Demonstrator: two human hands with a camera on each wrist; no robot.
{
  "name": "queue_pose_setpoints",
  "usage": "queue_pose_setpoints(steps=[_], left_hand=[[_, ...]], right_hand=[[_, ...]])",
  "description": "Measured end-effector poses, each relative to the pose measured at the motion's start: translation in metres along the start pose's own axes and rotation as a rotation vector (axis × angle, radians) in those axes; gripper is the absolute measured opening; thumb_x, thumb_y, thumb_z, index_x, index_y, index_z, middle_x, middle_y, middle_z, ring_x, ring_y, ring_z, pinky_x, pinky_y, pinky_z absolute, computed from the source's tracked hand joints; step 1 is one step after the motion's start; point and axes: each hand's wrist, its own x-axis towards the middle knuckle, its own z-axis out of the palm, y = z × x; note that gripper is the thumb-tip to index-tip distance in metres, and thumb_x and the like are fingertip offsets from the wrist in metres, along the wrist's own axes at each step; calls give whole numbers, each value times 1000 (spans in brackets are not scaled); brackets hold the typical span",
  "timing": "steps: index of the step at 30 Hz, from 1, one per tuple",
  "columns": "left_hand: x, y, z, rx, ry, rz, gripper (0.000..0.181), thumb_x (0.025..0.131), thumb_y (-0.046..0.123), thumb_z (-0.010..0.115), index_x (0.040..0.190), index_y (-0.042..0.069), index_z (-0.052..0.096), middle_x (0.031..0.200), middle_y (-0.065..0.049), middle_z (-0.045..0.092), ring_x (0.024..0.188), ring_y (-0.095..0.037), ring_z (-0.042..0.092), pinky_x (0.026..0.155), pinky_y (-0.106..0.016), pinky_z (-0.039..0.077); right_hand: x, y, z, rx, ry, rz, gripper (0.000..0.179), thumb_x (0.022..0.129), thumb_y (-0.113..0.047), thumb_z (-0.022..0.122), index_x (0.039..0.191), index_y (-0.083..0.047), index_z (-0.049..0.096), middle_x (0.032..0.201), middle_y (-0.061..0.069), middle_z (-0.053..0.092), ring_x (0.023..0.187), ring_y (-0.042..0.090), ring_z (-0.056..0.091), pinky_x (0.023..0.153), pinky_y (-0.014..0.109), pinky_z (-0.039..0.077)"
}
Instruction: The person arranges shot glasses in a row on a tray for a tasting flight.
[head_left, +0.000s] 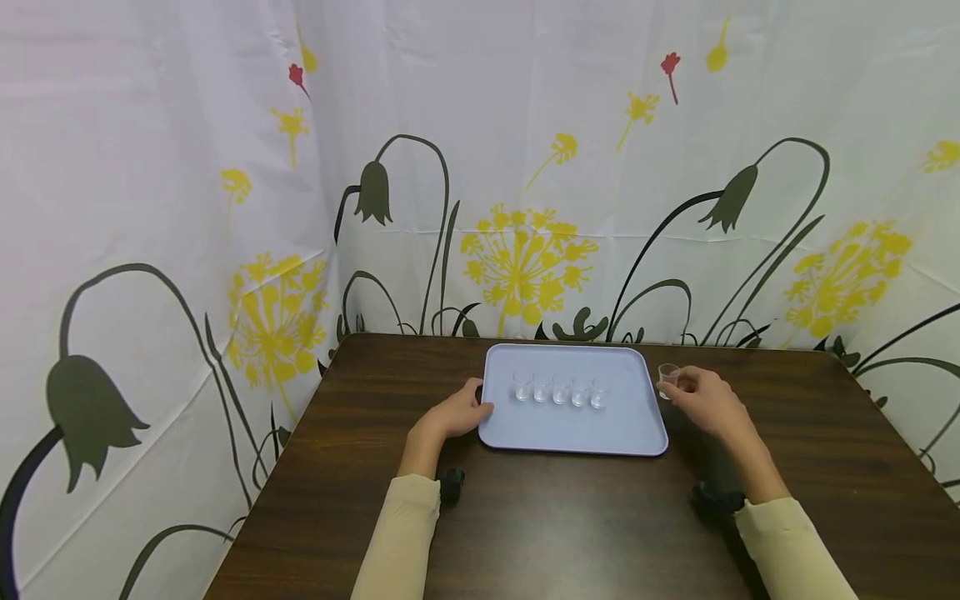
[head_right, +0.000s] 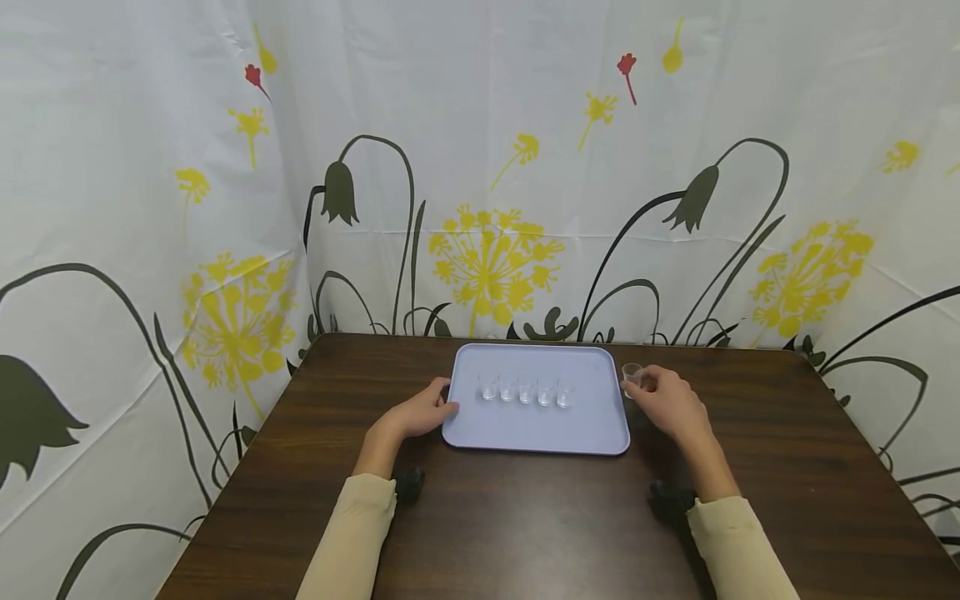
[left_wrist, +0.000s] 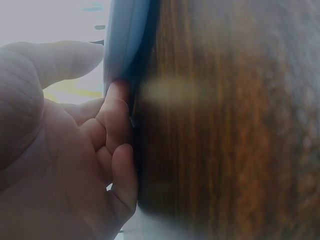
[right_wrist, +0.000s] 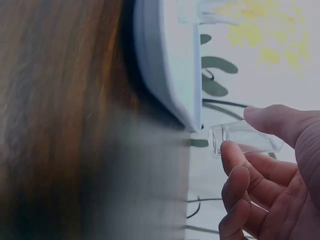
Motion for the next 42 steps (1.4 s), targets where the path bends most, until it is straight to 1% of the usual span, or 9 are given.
queue_pose_setpoints(steps=[4,8,11,14,21,28,32,38,42], left_hand=[[1,-1,0,2,-1,-1,68,109,29,54,165,0,29,104,-13,64,98,-23,60,101,-46,48],[1,-1,0,-2,3,-6,69,109,29,54,165,-1,28,104,-13,63,98,-23,60,102,-46,48],[1,0,1,-5,3,-4,69,109,28,54,165,-1,28,104,-13,64,99,-23,60,103,-46,48],[0,1,1,-9,-2,-1,69,109,28,54,165,-2,27,104,-13,64,99,-24,60,103,-46,48],[1,0,0,-9,-5,-5,69,109,28,54,165,0,27,107,-14,65,100,-24,61,104,-48,48],[1,-1,0,-1,-2,-19,69,109,30,54,166,1,28,110,-14,65,102,-24,62,104,-48,49],[0,0,0,2,-1,-24,69,109,31,54,166,2,28,109,-14,66,100,-24,61,102,-47,49],[0,0,-1,5,0,-22,68,109,31,54,165,1,29,107,-13,65,97,-23,60,98,-45,49],[0,0,0,1,-2,-24,68,109,31,54,166,2,29,108,-14,65,98,-24,61,99,-45,49]], right_hand=[[-1,-8,2,8,17,-24,46,104,-47,67,118,-3,66,97,12,67,80,24,59,63,35,44],[-1,-17,8,25,18,-48,44,103,-42,70,122,-2,67,95,10,66,78,22,58,63,35,43],[-1,-22,15,45,2,-68,45,102,-39,73,126,-1,69,96,11,68,79,21,58,64,34,45],[-2,-27,21,60,-18,-79,42,100,-37,75,125,-2,70,97,11,70,80,21,59,65,34,46],[-1,-33,31,49,-36,-90,40,100,-37,75,125,-5,72,104,14,76,84,22,64,67,33,49],[3,-36,40,21,-39,-110,40,101,-38,73,126,-7,73,107,14,78,86,24,67,67,34,49],[4,-39,43,18,-39,-110,39,101,-39,73,126,-8,73,108,13,78,86,23,67,67,34,49],[4,-41,46,18,-64,-109,40,102,-39,71,127,-8,73,109,14,78,86,22,66,67,34,50],[4,-41,47,23,-70,-107,40,102,-39,71,128,-8,72,109,15,79,86,22,67,68,34,52]])
